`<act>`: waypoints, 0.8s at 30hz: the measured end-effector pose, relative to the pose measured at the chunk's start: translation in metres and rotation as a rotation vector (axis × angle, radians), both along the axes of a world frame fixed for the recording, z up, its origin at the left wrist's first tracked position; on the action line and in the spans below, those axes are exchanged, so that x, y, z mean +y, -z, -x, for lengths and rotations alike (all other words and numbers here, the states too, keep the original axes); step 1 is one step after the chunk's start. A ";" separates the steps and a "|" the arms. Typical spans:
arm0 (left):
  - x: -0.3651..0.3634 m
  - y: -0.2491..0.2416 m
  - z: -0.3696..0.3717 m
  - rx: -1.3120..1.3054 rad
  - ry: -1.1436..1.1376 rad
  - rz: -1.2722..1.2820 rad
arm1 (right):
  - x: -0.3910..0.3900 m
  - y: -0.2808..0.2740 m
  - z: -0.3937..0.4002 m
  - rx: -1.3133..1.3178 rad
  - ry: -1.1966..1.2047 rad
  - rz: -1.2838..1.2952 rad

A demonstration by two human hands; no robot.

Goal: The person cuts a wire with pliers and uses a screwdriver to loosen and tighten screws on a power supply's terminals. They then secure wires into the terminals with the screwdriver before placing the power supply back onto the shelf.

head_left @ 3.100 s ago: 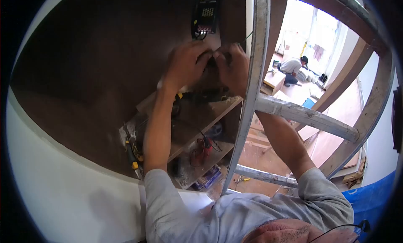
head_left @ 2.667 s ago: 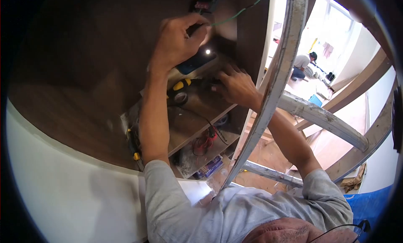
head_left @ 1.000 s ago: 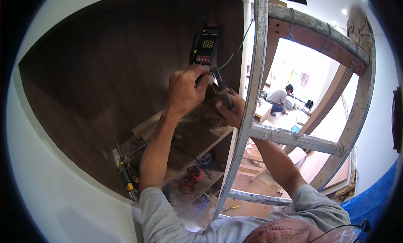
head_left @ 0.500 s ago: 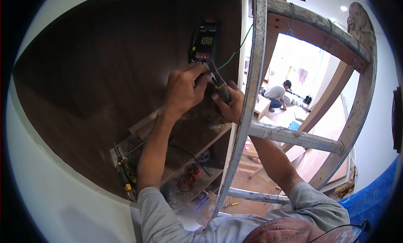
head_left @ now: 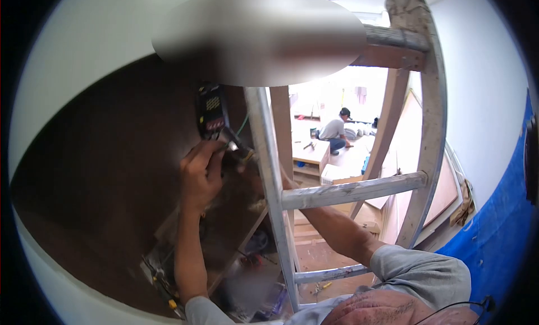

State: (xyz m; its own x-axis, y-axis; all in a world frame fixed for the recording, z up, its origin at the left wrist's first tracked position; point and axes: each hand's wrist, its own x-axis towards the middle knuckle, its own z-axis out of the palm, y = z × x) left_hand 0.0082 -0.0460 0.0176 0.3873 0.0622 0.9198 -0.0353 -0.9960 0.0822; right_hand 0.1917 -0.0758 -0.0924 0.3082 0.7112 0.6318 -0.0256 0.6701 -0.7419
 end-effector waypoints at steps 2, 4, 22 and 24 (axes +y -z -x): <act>-0.005 -0.002 0.003 0.009 0.003 0.077 | -0.010 -0.003 -0.003 0.031 -0.093 0.118; -0.008 -0.005 0.009 0.077 0.018 0.081 | -0.006 -0.001 0.000 0.101 -0.365 0.069; -0.001 0.011 -0.007 0.064 -0.012 -0.188 | -0.041 0.049 0.007 -0.053 -0.001 -0.009; 0.001 0.014 -0.008 0.067 -0.015 -0.161 | -0.038 0.057 0.005 -0.111 0.084 -0.059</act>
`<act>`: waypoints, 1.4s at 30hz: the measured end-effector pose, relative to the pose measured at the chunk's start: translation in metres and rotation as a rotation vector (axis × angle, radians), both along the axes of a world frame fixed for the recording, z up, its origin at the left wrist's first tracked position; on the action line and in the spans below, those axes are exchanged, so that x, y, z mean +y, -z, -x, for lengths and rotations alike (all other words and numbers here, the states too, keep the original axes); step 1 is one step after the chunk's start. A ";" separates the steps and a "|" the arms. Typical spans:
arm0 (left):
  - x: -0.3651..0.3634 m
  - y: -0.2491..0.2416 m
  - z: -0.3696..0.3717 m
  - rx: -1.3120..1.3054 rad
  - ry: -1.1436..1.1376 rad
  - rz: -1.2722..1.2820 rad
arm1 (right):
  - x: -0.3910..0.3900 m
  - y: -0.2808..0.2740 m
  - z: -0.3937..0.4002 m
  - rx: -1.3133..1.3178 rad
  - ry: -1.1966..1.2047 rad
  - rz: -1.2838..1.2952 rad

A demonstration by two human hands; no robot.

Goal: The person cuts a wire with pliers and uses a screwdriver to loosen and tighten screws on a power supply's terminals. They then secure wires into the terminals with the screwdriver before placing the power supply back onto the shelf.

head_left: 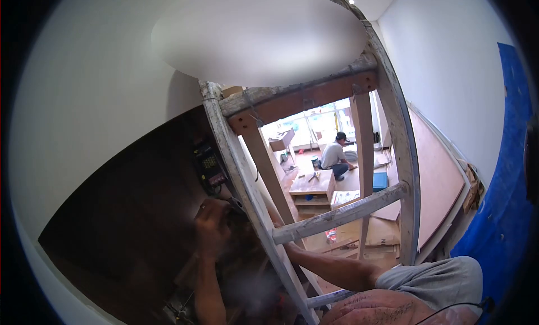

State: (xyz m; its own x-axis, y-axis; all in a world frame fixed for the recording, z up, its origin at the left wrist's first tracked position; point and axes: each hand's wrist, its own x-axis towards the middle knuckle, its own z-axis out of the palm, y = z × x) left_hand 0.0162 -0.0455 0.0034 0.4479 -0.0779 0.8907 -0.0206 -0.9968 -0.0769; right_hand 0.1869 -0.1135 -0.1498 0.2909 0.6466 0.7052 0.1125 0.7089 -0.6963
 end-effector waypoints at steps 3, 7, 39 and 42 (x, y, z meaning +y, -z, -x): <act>0.004 -0.005 0.003 -0.022 -0.040 -0.126 | 0.004 0.018 -0.008 -0.111 0.147 -0.118; -0.003 -0.022 0.030 -0.178 -0.124 0.091 | 0.010 0.061 -0.036 -0.269 0.321 -0.084; 0.009 -0.011 0.007 -0.143 0.037 0.049 | 0.024 -0.068 0.004 -0.422 0.283 -0.210; 0.010 -0.012 0.007 -0.155 0.044 0.045 | 0.030 -0.069 0.008 -0.449 0.426 -0.340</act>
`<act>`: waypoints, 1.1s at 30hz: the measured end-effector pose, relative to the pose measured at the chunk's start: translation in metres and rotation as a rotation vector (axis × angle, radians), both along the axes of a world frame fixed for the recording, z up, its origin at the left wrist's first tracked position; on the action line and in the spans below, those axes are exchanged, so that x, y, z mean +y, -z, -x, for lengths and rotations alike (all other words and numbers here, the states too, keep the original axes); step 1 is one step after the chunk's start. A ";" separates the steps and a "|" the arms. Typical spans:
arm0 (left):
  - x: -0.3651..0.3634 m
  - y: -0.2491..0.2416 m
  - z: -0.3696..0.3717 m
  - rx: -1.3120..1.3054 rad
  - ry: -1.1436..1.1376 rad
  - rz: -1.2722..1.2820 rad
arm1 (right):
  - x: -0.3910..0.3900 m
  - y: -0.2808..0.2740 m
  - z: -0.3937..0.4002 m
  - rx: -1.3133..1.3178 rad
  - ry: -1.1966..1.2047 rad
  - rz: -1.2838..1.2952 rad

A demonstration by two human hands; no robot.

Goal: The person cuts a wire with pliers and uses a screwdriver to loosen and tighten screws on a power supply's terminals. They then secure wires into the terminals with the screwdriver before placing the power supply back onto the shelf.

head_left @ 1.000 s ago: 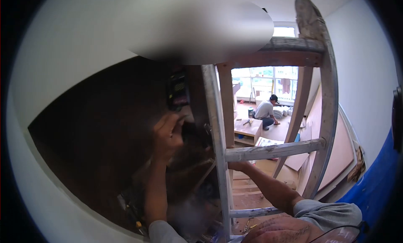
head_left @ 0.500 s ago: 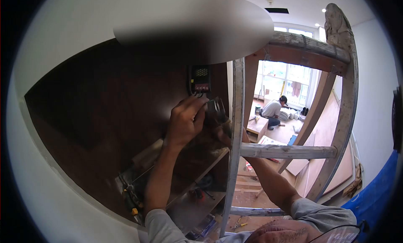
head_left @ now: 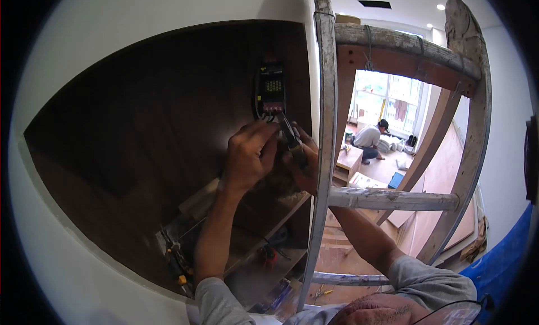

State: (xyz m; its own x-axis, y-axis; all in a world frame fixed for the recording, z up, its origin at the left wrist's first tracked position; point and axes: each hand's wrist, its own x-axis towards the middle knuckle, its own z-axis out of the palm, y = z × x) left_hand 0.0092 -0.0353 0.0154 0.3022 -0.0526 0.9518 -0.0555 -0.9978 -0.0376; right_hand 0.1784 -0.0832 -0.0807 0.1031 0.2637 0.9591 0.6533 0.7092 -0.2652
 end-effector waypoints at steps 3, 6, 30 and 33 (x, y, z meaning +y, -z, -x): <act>0.004 0.002 0.000 0.004 0.012 0.015 | 0.004 0.002 -0.003 0.002 0.044 -0.043; 0.004 0.003 0.001 0.017 0.024 0.039 | -0.007 -0.003 -0.002 -0.069 0.160 0.019; -0.003 -0.002 0.003 0.012 0.041 0.050 | -0.029 -0.017 0.009 0.045 0.053 0.308; -0.003 -0.002 0.003 0.028 0.033 0.040 | -0.029 -0.015 0.006 0.013 0.116 0.338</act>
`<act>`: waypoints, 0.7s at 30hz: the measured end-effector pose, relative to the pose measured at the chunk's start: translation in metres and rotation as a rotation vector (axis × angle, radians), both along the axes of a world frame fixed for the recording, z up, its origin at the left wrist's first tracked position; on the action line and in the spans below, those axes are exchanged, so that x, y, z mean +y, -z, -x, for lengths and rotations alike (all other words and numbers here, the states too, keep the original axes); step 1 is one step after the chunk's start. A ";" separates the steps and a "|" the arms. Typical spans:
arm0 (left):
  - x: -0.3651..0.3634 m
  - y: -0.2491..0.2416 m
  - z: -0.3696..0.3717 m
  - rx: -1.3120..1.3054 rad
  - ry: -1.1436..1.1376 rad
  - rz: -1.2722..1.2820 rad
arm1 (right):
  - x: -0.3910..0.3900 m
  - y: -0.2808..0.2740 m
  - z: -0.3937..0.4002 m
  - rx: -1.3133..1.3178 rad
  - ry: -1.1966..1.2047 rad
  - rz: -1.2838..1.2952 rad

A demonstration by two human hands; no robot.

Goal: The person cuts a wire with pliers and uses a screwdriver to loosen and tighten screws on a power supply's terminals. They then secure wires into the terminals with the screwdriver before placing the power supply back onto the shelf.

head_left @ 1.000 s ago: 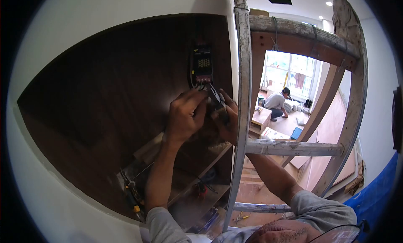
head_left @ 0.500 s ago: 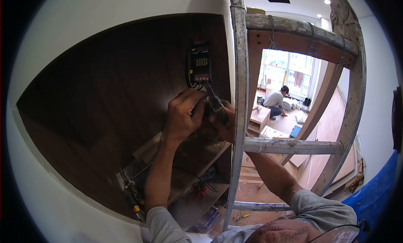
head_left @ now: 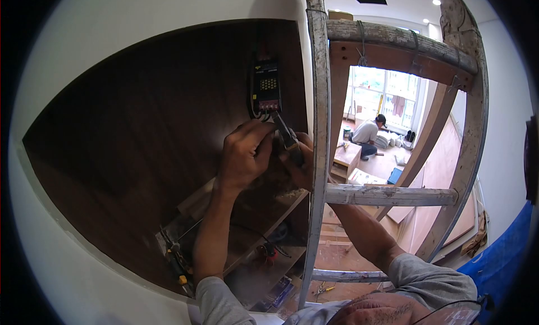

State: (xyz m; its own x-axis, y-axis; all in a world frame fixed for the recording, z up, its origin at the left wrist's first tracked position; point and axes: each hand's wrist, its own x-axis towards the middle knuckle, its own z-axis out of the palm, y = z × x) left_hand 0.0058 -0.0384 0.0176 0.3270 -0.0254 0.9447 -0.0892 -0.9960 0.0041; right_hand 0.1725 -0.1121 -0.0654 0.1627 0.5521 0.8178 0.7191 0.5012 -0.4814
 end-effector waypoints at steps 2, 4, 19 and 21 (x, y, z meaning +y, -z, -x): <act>-0.002 0.000 0.001 0.009 -0.002 -0.001 | 0.001 0.002 0.000 0.005 -0.009 0.006; -0.005 -0.002 0.003 0.063 -0.013 0.057 | 0.008 0.010 0.000 0.063 0.020 0.029; -0.019 -0.038 0.017 0.256 -0.079 0.233 | 0.090 -0.026 -0.005 0.275 -0.544 -0.344; -0.019 -0.040 0.017 0.261 -0.093 0.220 | 0.101 -0.035 -0.009 0.216 -0.481 -0.415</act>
